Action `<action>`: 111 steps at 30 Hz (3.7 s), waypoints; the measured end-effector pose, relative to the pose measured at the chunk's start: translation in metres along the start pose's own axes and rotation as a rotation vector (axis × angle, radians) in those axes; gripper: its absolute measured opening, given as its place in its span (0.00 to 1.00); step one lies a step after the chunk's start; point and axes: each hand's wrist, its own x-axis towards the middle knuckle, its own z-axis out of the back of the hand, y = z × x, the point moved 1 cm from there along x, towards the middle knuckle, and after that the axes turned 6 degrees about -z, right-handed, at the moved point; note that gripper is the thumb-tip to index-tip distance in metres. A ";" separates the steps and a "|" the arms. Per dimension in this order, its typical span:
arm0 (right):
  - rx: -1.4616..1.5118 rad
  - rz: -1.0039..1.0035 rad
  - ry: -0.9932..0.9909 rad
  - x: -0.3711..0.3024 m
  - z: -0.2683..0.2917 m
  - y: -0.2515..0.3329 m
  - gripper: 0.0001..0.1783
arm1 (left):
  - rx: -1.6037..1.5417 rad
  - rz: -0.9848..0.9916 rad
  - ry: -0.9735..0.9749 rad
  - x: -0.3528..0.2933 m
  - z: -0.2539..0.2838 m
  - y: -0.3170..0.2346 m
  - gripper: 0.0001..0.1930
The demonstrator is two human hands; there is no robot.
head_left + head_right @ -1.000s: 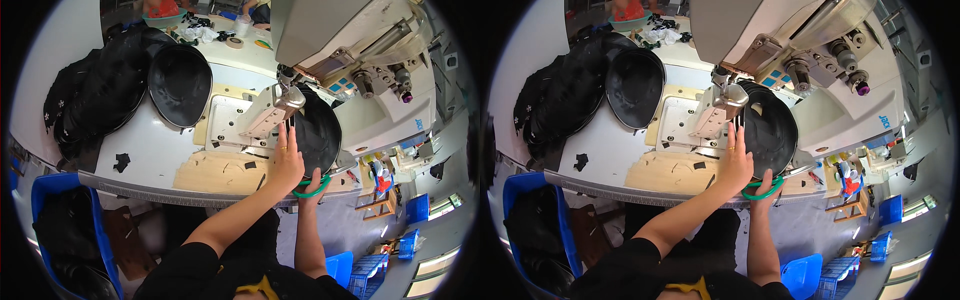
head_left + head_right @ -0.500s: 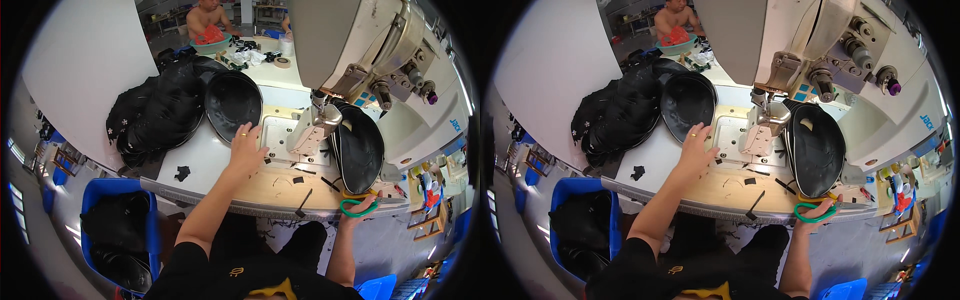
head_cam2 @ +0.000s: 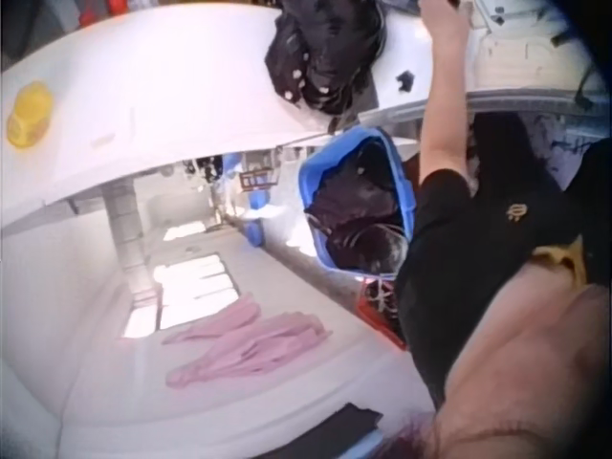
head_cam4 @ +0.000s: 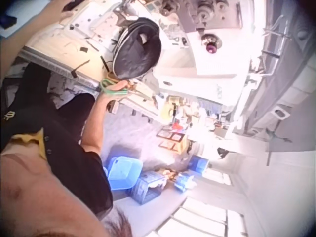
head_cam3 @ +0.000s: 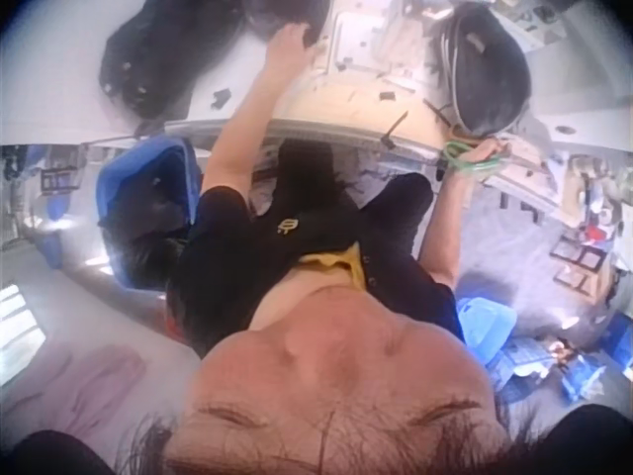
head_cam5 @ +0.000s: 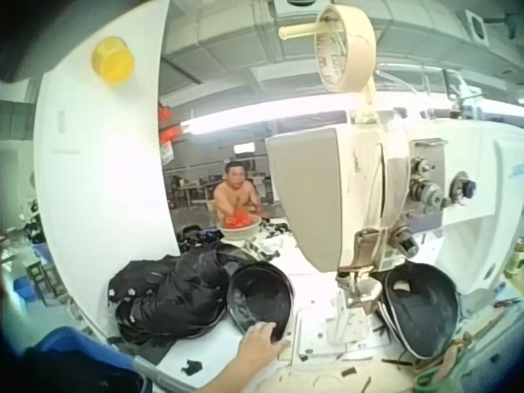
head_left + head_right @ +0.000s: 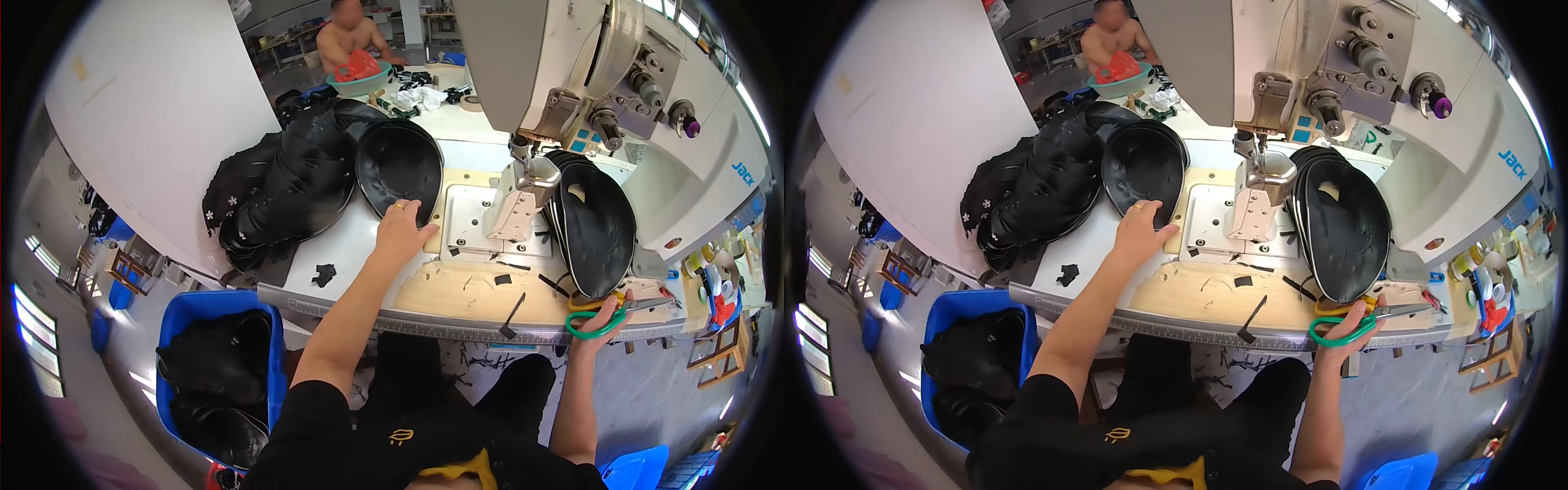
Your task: The person uses green-handled scissors to trim the edges of black fabric pieces on a workbench. They handle the items one at a time, cutting away excess material and placing the trimmed pieces into a blue bin.
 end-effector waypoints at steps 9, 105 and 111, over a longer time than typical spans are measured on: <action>0.004 0.097 0.022 -0.001 -0.006 -0.004 0.24 | 0.238 -0.073 0.172 0.006 -0.008 0.010 0.08; 0.015 -0.435 0.805 -0.100 -0.101 0.077 0.27 | -0.707 -0.210 0.105 -0.032 0.067 -0.100 0.05; 0.143 -0.399 0.699 -0.106 -0.111 0.079 0.30 | -0.851 -0.032 0.185 -0.032 0.075 -0.101 0.05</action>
